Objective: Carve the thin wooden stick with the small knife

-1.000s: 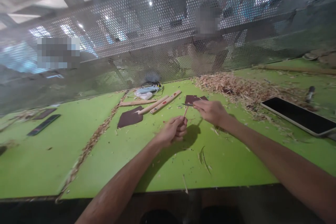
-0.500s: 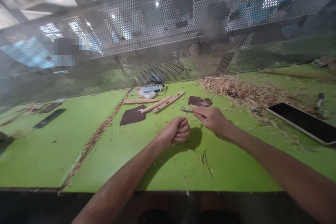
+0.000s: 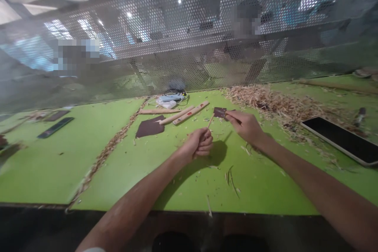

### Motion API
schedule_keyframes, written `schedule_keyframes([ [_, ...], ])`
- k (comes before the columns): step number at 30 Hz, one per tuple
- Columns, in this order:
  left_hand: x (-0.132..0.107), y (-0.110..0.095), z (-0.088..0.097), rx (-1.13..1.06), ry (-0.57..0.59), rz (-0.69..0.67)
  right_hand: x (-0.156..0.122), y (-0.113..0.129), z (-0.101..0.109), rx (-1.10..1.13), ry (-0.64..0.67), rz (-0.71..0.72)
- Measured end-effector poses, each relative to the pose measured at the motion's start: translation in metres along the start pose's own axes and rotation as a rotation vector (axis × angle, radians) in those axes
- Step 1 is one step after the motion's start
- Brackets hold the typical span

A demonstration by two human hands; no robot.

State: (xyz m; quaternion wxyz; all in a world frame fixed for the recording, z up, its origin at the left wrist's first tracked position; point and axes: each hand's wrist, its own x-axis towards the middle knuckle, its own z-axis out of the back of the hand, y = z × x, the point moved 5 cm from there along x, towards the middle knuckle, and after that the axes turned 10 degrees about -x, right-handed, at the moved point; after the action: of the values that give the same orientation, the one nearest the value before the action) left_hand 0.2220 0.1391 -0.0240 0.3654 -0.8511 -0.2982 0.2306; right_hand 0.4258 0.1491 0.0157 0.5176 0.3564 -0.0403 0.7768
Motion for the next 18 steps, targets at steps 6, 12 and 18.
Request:
schedule_keyframes([
  [6, 0.0, -0.002, -0.004, 0.023, 0.058, -0.044, -0.005, 0.02, -0.015, -0.159, 0.056, 0.224],
  [12, -0.001, -0.002, -0.013, 0.022, 0.056, 0.009, -0.002, 0.003, -0.013, -0.253, 0.101, 0.187],
  [18, 0.002, -0.001, -0.004, 0.039, 0.05, 0.009, 0.004, -0.011, -0.01, -0.231, 0.137, 0.08],
])
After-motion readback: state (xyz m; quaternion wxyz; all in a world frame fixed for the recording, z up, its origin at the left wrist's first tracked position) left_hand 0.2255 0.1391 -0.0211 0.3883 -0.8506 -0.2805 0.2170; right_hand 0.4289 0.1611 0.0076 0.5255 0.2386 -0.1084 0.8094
